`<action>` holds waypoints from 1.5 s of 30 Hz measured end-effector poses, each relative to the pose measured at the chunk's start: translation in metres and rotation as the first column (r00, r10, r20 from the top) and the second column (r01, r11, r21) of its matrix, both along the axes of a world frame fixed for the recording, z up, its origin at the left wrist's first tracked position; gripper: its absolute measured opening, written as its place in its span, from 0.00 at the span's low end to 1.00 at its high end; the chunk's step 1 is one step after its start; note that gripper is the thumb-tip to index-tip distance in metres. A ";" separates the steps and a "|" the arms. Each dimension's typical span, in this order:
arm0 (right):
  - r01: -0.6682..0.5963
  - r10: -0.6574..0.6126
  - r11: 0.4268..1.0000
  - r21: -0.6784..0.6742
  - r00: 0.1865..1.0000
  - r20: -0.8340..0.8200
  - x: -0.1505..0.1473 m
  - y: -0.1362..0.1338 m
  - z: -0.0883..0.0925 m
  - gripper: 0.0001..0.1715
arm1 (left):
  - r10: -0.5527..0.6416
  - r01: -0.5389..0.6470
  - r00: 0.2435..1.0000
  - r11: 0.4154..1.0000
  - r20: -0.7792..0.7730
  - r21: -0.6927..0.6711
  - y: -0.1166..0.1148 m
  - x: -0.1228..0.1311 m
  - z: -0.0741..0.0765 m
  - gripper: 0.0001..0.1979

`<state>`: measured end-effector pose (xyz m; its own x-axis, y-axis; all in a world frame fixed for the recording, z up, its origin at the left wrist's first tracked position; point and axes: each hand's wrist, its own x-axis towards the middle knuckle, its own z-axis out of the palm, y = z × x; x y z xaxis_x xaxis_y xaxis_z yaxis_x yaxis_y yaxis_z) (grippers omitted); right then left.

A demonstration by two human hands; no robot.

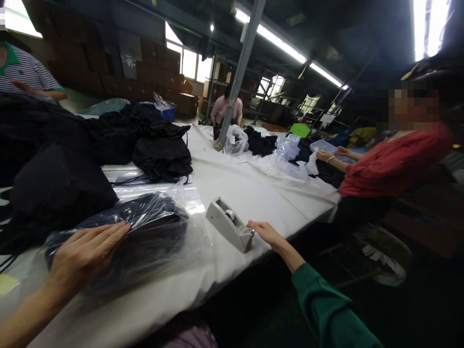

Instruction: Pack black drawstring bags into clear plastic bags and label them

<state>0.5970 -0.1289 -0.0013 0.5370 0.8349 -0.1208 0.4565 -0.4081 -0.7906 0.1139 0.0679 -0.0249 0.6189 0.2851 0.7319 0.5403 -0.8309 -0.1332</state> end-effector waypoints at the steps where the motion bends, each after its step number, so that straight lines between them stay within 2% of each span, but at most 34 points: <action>1: -0.025 0.024 0.999 -0.021 0.999 -0.028 0.000 0.003 -0.002 0.35 | 0.000 0.000 1.000 1.000 0.000 0.005 0.000 0.000 0.001 0.36; 5: -0.088 0.080 0.994 -0.058 0.989 -0.122 0.001 0.012 -0.005 0.31 | 0.007 -0.006 1.000 0.999 -0.016 0.031 0.000 0.000 0.002 0.37; 10: -0.018 0.016 1.000 -0.006 0.985 -0.171 0.000 0.012 -0.006 0.27 | 0.006 -0.003 0.999 0.997 -0.045 0.082 0.001 -0.001 0.003 0.37; 16: 0.128 -0.111 0.985 0.117 0.983 -0.145 -0.003 -0.031 -0.002 0.24 | -0.010 0.020 0.998 0.987 -0.067 0.156 0.002 -0.001 0.008 0.24; 20: 0.215 -0.203 0.973 0.081 0.971 -0.129 -0.010 -0.055 -0.019 0.25 | -0.022 0.032 0.998 0.986 -0.066 0.164 0.006 -0.003 0.004 0.25; 23: 0.247 -0.243 0.969 0.028 0.964 -0.109 -0.020 -0.062 -0.038 0.26 | -0.006 0.010 0.999 0.996 -0.036 0.092 0.005 -0.003 0.002 0.27; 27: 0.278 -0.278 0.961 -0.008 0.961 0.014 -0.025 -0.077 -0.049 0.25 | -0.003 0.004 1.000 0.999 -0.014 0.045 -0.005 0.005 0.011 0.18; 30: 0.237 -0.231 0.971 -0.009 0.954 0.188 -0.024 -0.078 -0.032 0.22 | -0.002 0.003 1.000 0.999 -0.014 0.052 -0.006 0.011 0.019 0.13; 32: 0.040 -0.052 0.998 0.042 0.940 0.337 -0.039 -0.063 -0.003 0.21 | 0.011 -0.010 1.000 0.999 -0.015 0.046 -0.005 0.013 0.022 0.11; 33: -0.122 0.083 0.990 0.072 0.912 0.402 -0.054 -0.051 0.016 0.20 | 0.017 -0.017 1.000 0.999 -0.016 0.039 -0.005 0.013 0.022 0.11; 34: -0.310 0.234 0.945 0.101 0.861 0.453 -0.072 -0.036 0.037 0.18 | 0.020 -0.020 1.000 0.999 -0.018 0.030 -0.005 0.013 0.023 0.11; 36: -0.658 0.521 0.751 0.058 0.644 0.561 -0.116 -0.001 0.075 0.18 | 0.018 -0.018 1.000 1.000 -0.020 0.010 -0.005 0.012 0.022 0.11; 38: -0.846 0.653 0.530 -0.060 0.362 0.665 -0.159 0.038 0.103 0.18 | 0.014 -0.014 1.000 1.000 -0.014 -0.001 -0.006 0.011 0.021 0.10; 39: -0.883 0.678 0.446 -0.145 0.227 0.699 -0.179 0.057 0.110 0.18 | 0.012 -0.012 1.000 1.000 -0.009 0.000 -0.005 0.011 0.020 0.10; 40: -0.890 0.684 0.392 -0.232 0.113 0.721 -0.195 0.074 0.114 0.16 | 0.011 -0.011 1.000 1.000 -0.004 0.004 -0.005 0.011 0.020 0.10; 41: -0.876 0.684 0.363 -0.318 0.019 0.730 -0.209 0.090 0.115 0.15 | 0.010 -0.010 1.000 1.000 0.002 0.009 -0.004 0.011 0.019 0.10; 43: -0.800 0.684 0.366 -0.475 -0.114 0.720 -0.228 0.116 0.109 0.13 | 0.012 -0.012 1.000 1.000 0.012 0.014 -0.003 0.011 0.019 0.10; 45: -0.703 0.692 0.400 -0.588 -0.189 0.697 -0.238 0.134 0.100 0.12 | 0.014 -0.014 1.000 1.000 0.012 0.010 -0.001 0.010 0.018 0.10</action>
